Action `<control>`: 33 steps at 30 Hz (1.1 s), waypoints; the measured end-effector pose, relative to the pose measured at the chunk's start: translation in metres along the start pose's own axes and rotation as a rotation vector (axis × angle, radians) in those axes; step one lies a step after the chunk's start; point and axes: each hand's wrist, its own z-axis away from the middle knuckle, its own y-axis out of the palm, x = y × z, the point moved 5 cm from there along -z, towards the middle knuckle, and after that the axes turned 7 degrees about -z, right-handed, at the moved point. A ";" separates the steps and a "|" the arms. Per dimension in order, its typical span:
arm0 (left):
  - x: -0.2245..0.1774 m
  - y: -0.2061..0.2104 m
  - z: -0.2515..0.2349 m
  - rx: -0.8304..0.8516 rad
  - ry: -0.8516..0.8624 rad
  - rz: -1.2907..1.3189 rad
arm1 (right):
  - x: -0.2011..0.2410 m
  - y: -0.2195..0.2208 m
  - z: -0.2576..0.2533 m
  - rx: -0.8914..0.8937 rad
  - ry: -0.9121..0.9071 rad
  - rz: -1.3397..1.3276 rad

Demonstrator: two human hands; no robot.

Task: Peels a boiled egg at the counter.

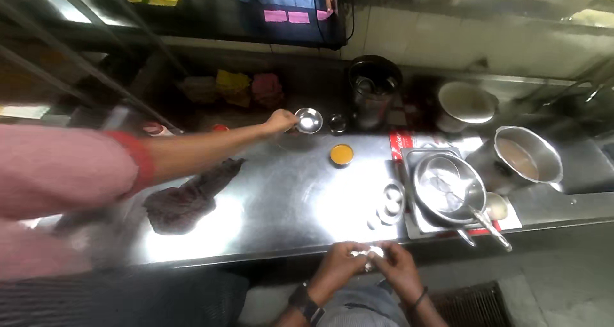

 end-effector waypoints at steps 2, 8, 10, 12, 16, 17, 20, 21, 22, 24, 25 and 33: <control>-0.002 0.001 -0.002 -0.008 -0.013 -0.016 | -0.001 -0.001 0.000 -0.013 -0.004 -0.008; -0.002 0.000 -0.006 0.007 -0.015 -0.041 | -0.001 -0.007 0.003 -0.020 0.075 -0.146; -0.001 -0.002 -0.007 0.000 -0.002 -0.047 | 0.000 -0.008 0.005 -0.020 0.139 -0.233; -0.002 -0.002 -0.007 -0.001 0.001 -0.015 | 0.000 -0.010 0.007 -0.016 0.180 -0.294; -0.006 0.002 -0.001 0.108 -0.015 0.142 | 0.002 -0.011 0.009 -0.055 0.212 -0.317; -0.005 0.003 -0.001 0.137 -0.019 0.149 | 0.002 -0.011 0.008 -0.054 0.203 -0.298; -0.001 0.006 -0.003 0.133 0.006 0.072 | -0.001 -0.012 0.007 -0.014 0.175 -0.216; 0.001 0.006 -0.003 0.120 0.009 0.049 | -0.002 -0.012 0.006 -0.004 0.173 -0.199; 0.002 0.006 -0.003 0.108 0.011 0.033 | -0.004 -0.012 0.005 0.003 0.172 -0.190; 0.003 0.006 -0.003 0.088 0.009 0.016 | -0.006 -0.012 0.003 0.008 0.171 -0.175; 0.004 0.005 -0.003 0.075 0.009 0.004 | -0.007 -0.011 0.003 0.006 0.172 -0.173; 0.003 0.000 -0.005 -0.060 0.109 -0.193 | -0.005 -0.007 0.006 -0.014 0.235 -0.303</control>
